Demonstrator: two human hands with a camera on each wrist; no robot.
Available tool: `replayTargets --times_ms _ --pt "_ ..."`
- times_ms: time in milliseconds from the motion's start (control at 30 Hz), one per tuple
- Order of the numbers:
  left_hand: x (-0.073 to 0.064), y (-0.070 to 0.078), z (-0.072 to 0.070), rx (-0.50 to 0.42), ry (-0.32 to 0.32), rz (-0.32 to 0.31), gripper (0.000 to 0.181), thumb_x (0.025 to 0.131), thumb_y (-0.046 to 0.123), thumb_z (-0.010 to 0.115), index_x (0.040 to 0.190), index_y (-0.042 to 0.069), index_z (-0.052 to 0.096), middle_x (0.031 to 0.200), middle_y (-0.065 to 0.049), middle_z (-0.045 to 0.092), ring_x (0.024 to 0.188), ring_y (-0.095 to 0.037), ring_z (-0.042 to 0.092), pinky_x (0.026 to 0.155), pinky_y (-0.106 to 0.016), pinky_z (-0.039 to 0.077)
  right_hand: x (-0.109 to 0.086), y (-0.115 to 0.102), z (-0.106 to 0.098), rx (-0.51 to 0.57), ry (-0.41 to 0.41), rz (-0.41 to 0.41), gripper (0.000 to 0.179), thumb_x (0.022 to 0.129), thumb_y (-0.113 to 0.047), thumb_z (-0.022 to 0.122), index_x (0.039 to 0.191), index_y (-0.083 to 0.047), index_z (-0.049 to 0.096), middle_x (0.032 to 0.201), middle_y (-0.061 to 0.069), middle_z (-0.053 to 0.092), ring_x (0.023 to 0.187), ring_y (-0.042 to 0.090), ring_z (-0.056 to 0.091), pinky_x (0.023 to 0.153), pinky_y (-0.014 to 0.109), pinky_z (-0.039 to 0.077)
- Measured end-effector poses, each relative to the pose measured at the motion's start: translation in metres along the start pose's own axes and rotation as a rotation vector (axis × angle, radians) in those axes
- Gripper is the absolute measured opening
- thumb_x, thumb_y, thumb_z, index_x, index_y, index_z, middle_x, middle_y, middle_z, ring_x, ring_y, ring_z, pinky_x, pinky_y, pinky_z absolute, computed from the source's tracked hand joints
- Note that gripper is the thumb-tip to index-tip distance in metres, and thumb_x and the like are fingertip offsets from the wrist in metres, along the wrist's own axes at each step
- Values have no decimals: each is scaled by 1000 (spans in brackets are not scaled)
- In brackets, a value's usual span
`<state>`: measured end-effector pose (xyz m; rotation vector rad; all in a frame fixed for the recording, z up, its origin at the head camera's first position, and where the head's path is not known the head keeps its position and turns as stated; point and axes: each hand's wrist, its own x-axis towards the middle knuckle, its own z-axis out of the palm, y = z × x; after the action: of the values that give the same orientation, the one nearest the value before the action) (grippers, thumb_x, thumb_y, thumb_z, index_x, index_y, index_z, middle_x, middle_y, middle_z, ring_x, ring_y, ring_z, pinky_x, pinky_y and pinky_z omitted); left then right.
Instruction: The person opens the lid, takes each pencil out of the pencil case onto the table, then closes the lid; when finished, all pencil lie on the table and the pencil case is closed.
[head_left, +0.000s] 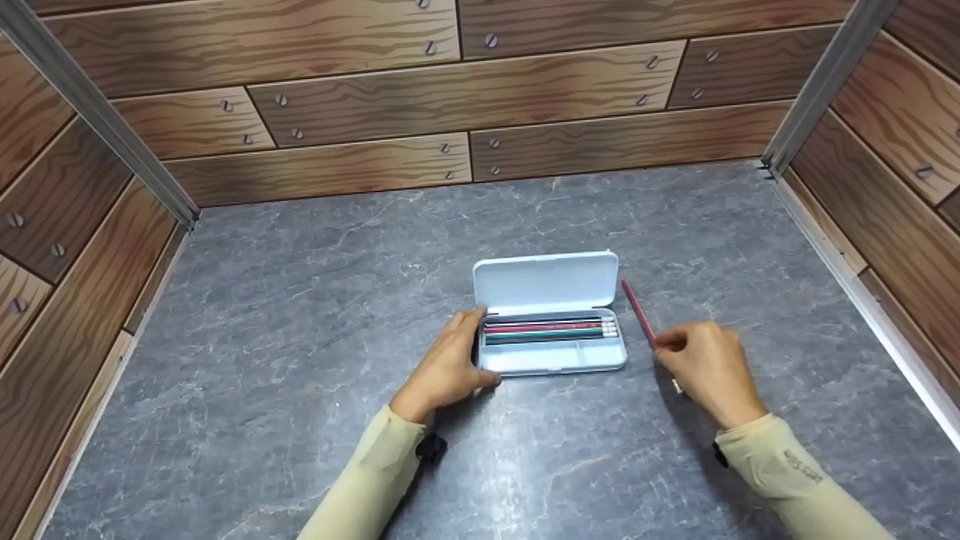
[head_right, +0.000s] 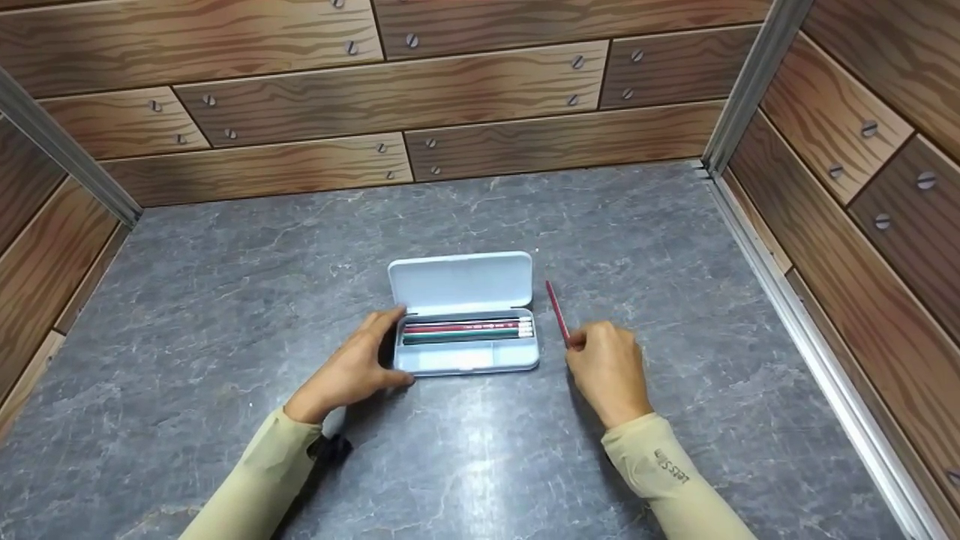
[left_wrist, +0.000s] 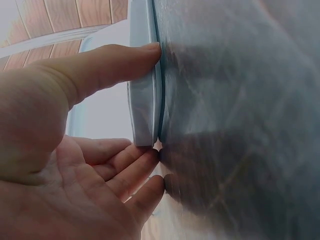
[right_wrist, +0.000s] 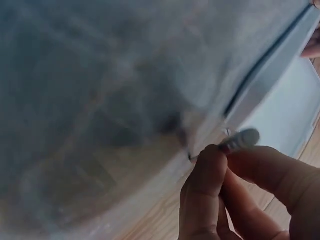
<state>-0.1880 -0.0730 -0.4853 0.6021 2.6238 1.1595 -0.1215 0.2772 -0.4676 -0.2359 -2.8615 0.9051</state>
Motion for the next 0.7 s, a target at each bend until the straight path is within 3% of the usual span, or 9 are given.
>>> replayTargets --times_ms 333,533,700 --pt "0 0 0 -5 -2 2 110 79 3 95 171 -4 36 165 -22 51 155 -40 51 137 -52 38 1 1 3 -63 -77 -11 25 84 -9 83 107 2 87 91 14 85 83 33 77 80 57 61" --pt "1 -2 2 0 -4 3 110 79 3 95 171 -4 37 166 -22 51 155 -39 50 137 -52 39 0 0 3 -67 -83 -12 25 84 -10 82 105 3 86 91 15 85 87 38 78 83 59 62" --pt "1 -1 1 -3 -3 11 109 79 3 94 171 -4 37 165 -22 51 153 -38 51 135 -52 41 3 -6 -2 -62 -37 -54 28 85 -9 80 109 5 85 96 20 85 93 45 79 86 63 62"
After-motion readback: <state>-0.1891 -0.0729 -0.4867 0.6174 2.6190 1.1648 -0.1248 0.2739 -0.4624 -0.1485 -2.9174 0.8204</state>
